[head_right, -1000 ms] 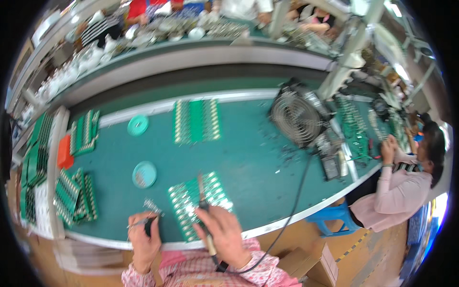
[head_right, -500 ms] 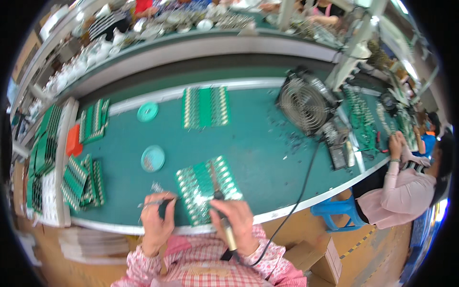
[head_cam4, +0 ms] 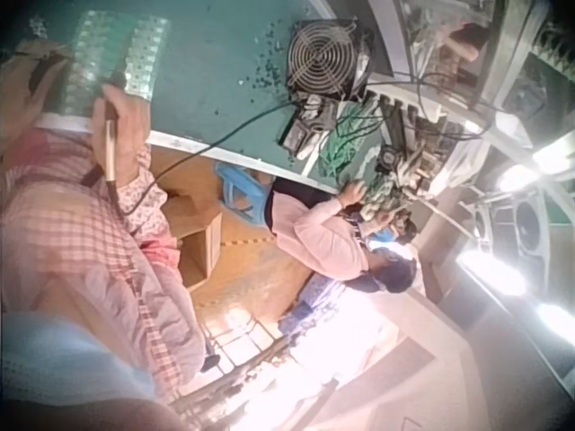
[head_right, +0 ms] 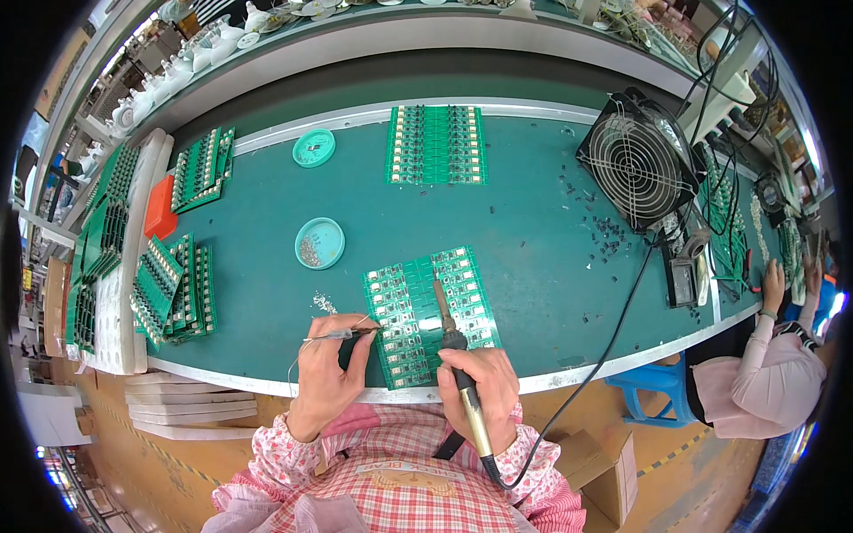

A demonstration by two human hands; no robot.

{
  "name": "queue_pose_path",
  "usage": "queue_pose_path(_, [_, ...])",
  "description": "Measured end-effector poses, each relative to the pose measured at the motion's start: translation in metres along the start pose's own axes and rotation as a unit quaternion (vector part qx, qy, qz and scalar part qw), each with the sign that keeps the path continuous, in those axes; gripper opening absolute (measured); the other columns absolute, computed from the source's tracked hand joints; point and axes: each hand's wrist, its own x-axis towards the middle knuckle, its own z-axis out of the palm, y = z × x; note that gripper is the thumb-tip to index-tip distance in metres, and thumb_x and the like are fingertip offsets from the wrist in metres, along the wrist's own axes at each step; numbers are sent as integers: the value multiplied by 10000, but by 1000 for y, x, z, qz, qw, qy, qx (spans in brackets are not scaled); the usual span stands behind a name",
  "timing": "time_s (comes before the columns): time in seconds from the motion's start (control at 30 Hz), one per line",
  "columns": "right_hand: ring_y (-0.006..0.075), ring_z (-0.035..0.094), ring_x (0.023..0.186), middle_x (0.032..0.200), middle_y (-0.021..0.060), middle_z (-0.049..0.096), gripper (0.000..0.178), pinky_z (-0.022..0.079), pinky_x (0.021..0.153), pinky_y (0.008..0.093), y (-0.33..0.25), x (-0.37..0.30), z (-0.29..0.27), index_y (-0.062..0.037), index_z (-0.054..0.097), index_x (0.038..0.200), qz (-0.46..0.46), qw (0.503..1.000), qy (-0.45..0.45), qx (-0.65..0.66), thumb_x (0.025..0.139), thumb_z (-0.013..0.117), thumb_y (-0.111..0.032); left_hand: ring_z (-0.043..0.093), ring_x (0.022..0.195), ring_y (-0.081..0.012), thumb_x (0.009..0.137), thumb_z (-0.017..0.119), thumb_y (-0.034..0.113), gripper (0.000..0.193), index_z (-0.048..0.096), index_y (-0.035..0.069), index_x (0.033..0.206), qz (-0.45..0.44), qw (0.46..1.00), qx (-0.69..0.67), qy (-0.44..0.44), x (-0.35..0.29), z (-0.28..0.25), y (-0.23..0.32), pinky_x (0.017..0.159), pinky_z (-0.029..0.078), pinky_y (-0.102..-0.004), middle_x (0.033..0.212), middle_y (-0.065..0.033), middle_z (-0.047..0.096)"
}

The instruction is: The person solders electronic components onto a circuit board panel using a soldering iron and solder wire.

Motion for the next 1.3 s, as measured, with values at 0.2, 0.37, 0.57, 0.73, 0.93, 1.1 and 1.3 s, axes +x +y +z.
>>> queue_pose_path(0.2, [259,623,699,817,91,662,249,486,661,359,0,0,-1,-18,629,1068,-2,1000,-4,-1,838,723,-4,639,876,-286,822,699,-38,192,661,39,993,17,1000,18,-1,1,2,0,774,489,-370,998,-82,699])
queue_pose_path(0.37, [258,623,695,819,91,662,248,493,657,360,2,3,0,-20,627,1063,-7,1000,-6,1,836,725,-2,638,875,-285,817,705,-36,202,663,42,999,18,1000,22,-3,3,3,-1,774,497,-373,1002,-75,700])
queue_pose_path(0.57, [264,625,697,825,96,663,259,494,655,360,6,5,1,-21,627,1065,-14,1000,-2,4,828,726,5,641,886,-284,806,713,-41,224,661,43,1006,25,999,27,0,8,3,0,773,497,-372,994,-77,700])
queue_pose_path(0.73, [283,632,702,820,108,664,257,500,655,368,0,3,-2,-31,655,1044,3,1000,-4,-3,802,730,16,638,877,-297,801,709,-53,215,653,34,989,35,999,32,-2,6,2,3,753,496,-381,984,-84,697])
queue_pose_path(0.93, [264,632,660,789,93,670,251,492,620,350,-7,3,-3,-40,656,1005,30,999,10,15,783,763,7,623,834,-297,796,717,-47,218,663,43,987,34,999,30,9,2,2,6,745,494,-385,963,-82,694])
queue_pose_path(1.1, [234,620,626,759,87,668,231,478,574,321,-9,3,-5,-39,656,1001,33,999,12,32,803,772,-20,624,843,-294,794,725,-41,217,668,50,982,38,999,18,13,3,2,5,746,494,-382,954,-79,695])
queue_pose_path(1.3, [217,590,548,704,91,652,182,454,512,323,-8,2,-4,-26,645,988,40,996,17,81,844,751,-61,628,850,-296,795,726,-37,209,666,46,977,34,999,22,9,4,1,6,761,495,-381,950,-84,694])
